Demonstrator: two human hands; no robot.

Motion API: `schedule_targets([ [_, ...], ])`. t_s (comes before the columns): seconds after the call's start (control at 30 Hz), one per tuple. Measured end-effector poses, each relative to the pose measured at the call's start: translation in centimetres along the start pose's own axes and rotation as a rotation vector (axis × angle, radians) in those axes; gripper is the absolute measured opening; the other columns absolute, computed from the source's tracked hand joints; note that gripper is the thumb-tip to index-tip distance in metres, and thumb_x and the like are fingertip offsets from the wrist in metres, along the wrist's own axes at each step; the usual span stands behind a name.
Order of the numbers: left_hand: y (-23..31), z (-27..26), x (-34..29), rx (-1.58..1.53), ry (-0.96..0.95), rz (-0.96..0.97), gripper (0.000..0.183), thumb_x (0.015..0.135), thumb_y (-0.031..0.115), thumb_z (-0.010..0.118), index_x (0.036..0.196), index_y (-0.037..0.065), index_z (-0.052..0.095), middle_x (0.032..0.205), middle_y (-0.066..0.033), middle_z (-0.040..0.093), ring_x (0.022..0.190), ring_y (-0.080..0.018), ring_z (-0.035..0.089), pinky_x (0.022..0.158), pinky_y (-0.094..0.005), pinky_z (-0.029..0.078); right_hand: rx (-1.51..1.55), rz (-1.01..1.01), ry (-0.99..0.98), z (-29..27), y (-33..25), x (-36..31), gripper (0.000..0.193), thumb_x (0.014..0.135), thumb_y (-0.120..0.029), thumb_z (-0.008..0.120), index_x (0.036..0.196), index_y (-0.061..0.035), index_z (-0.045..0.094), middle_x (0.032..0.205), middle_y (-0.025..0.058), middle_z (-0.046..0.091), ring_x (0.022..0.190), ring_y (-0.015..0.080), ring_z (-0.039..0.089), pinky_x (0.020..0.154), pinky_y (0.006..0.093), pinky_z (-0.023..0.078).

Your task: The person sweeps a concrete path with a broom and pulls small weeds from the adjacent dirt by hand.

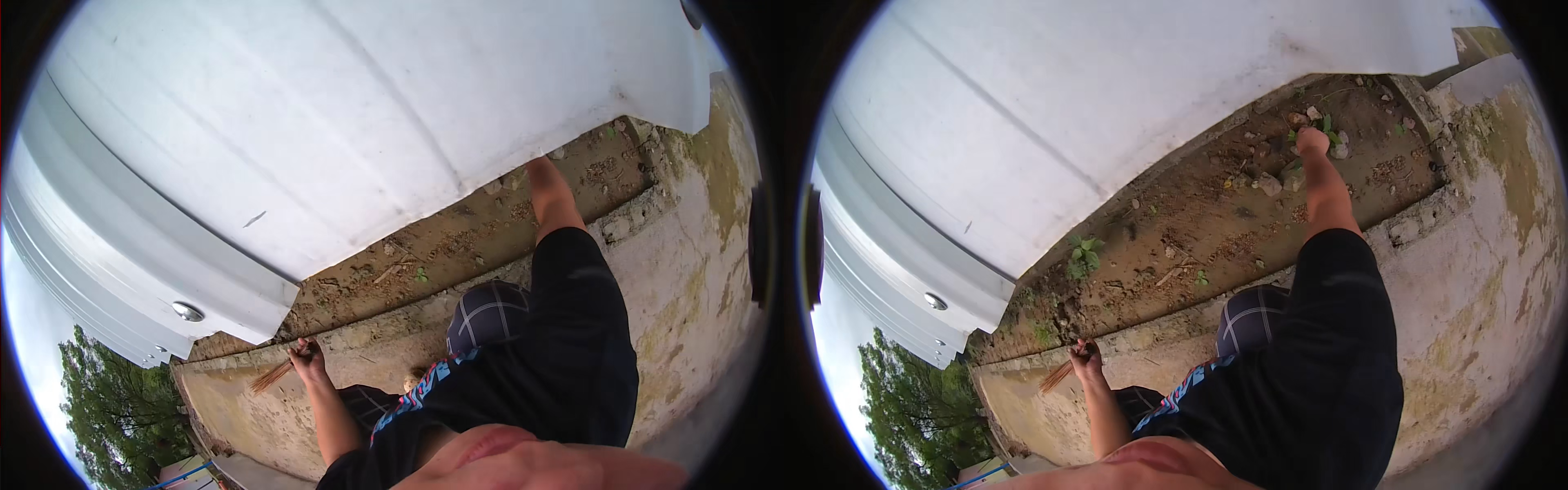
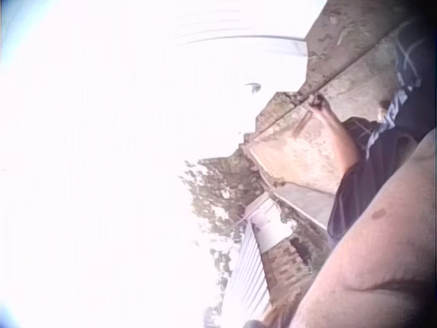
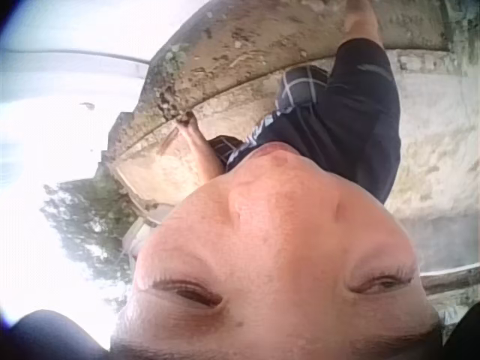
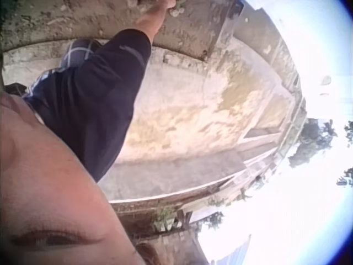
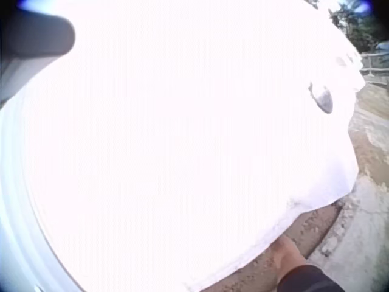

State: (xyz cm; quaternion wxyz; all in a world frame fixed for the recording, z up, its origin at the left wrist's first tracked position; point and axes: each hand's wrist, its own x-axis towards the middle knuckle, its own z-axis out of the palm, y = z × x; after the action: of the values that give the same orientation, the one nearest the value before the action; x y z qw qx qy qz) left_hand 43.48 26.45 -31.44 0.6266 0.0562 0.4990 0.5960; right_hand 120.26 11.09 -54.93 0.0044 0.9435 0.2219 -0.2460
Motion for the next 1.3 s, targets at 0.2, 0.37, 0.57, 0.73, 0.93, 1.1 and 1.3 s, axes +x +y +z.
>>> schedule_targets([
  [0.2, 2.8, 0.8, -1.3, -0.005, -0.013, 0.064, 0.038, 0.097, 0.041, 0.038, 0.083, 0.009, 0.054, 0.078, -0.0084, 0.065, 0.08, -0.0244, 0.065, 0.088, -0.0479, 0.045, 0.087, -0.17, 0.16, -2.3, -1.6, -1.3, 0.032, 0.093, -0.022, 0.042, 0.117, -0.008, 0.059, 0.107, 0.013, 0.063, 0.092, 0.0299, 0.061, 0.073, 0.0437, 0.053],
  [0.37, 5.1, 2.1, -4.0, -0.192, 0.075, 0.155, 0.034, 0.094, 0.037, 0.049, 0.074, 0.011, 0.049, 0.067, -0.0042, 0.057, 0.083, -0.0233, 0.062, 0.088, -0.0493, 0.047, 0.12, -0.088, 0.135, -1.3, 2.0, 0.5, 0.034, 0.092, -0.025, 0.043, 0.113, -0.0068, 0.062, 0.111, 0.015, 0.062, 0.098, 0.0325, 0.06, 0.078, 0.0457, 0.051],
  [0.57, 7.3, 4.6, -7.2, -0.209, 0.125, 0.24, 0.021, 0.095, 0.028, 0.05, 0.089, 0.008, 0.047, 0.078, -0.0052, 0.054, 0.081, -0.0248, 0.062, 0.082, -0.0512, 0.048, 0.117, 0.013, 0.143, -3.5, 5.5, 3.6, 0.037, 0.09, -0.03, 0.045, 0.109, -0.0054, 0.065, 0.116, 0.0175, 0.06, 0.105, 0.0355, 0.058, 0.085, 0.0481, 0.048],
  [0.73, 7.4, 5.2, -5.0, -0.3, 0.147, 0.308, 0.02, 0.094, 0.026, 0.052, 0.087, 0.008, 0.046, 0.075, -0.0058, 0.053, 0.075, -0.0245, 0.06, 0.076, -0.0497, 0.05, 0.09, -0.003, 0.159, -6.1, 0.8, 3.0, 0.039, 0.092, -0.028, 0.043, 0.114, -0.0003, 0.06, 0.115, 0.0219, 0.06, 0.102, 0.0378, 0.059, 0.083, 0.049, 0.05],
  [0.93, 9.0, 5.5, -2.7, -0.453, 0.227, 0.196, 0.022, 0.094, 0.028, 0.054, 0.09, 0.008, 0.047, 0.08, -0.0035, 0.053, 0.078, -0.0217, 0.054, 0.077, -0.04, 0.049, -0.12, -0.628, 0.283, -4.3, -18.5, -10.3, 0.051, 0.083, -0.035, 0.061, 0.111, 0.0073, 0.055, 0.106, 0.0274, 0.061, 0.097, 0.0396, 0.06, 0.08, 0.0478, 0.05],
  [1.1, 13.4, 5.2, -0.2, -0.603, 0.119, 0.222, 0.018, 0.094, 0.021, 0.054, 0.093, 0.006, 0.045, 0.081, -0.0037, 0.05, 0.078, -0.02, 0.052, 0.082, -0.0401, 0.048, -0.572, -0.846, -0.138, 0.6, -36.4, -28.1, 0.032, 0.082, -0.026, 0.061, 0.103, -0.0018, 0.064, 0.101, 0.02, 0.063, 0.098, 0.0331, 0.061, 0.083, 0.0439, 0.049],
  [1.3, 14.3, 4.9, 6.6, -0.289, 0.208, 0.639, 0.027, 0.089, 0.014, 0.058, 0.105, 0.006, 0.039, 0.092, -0.0026, 0.05, 0.079, -0.0122, 0.051, 0.077, -0.0307, 0.043, -0.487, -1.394, -0.219, 17.0, -50.8, -40.0, 0.043, 0.075, 0.0, 0.052, 0.117, -0.0092, 0.057, 0.122, 0.012, 0.054, 0.104, 0.0318, 0.058, 0.09, 0.0415, 0.046],
])
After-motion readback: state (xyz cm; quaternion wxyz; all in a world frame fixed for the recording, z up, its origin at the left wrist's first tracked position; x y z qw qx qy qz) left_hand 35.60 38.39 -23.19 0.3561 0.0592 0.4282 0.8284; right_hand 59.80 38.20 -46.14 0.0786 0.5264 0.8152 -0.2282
